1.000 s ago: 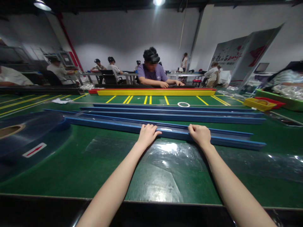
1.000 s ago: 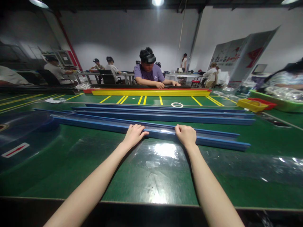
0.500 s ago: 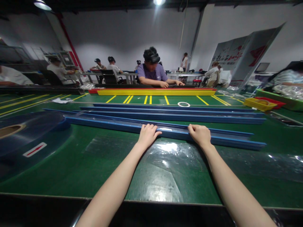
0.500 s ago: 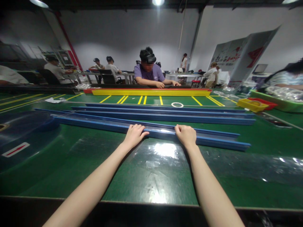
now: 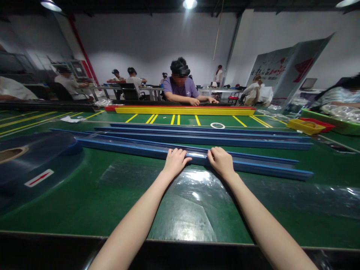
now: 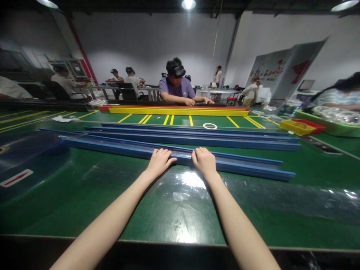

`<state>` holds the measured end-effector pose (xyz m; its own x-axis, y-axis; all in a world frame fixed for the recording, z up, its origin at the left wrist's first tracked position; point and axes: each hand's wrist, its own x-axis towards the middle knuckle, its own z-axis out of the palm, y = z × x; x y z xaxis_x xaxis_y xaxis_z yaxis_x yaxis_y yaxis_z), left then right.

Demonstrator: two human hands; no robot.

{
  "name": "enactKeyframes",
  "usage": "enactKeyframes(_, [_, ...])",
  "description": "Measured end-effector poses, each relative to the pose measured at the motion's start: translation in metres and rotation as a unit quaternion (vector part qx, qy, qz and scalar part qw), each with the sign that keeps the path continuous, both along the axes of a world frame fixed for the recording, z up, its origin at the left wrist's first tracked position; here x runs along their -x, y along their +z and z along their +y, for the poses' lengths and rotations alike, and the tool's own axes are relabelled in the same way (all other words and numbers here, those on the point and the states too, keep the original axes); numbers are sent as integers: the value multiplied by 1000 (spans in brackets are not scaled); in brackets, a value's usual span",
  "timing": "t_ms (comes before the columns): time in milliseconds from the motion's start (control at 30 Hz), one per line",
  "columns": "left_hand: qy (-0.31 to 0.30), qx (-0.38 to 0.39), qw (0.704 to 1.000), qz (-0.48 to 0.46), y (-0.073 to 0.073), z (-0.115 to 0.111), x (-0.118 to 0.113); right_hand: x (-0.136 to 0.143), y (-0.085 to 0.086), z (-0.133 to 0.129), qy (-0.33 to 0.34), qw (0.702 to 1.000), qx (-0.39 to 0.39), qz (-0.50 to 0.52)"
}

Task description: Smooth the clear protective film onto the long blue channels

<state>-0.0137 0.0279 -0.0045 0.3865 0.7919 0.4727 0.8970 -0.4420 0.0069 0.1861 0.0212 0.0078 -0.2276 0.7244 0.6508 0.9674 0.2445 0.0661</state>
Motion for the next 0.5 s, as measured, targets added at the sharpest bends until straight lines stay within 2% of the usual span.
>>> enactKeyframes(133, [0, -4, 1000, 3, 0, 0, 0, 2, -3, 3, -1, 1000, -3, -11])
enactKeyframes(500, [-2, 7, 1000, -1, 0, -1, 0, 7, -2, 7, -67, 996, 41, 32])
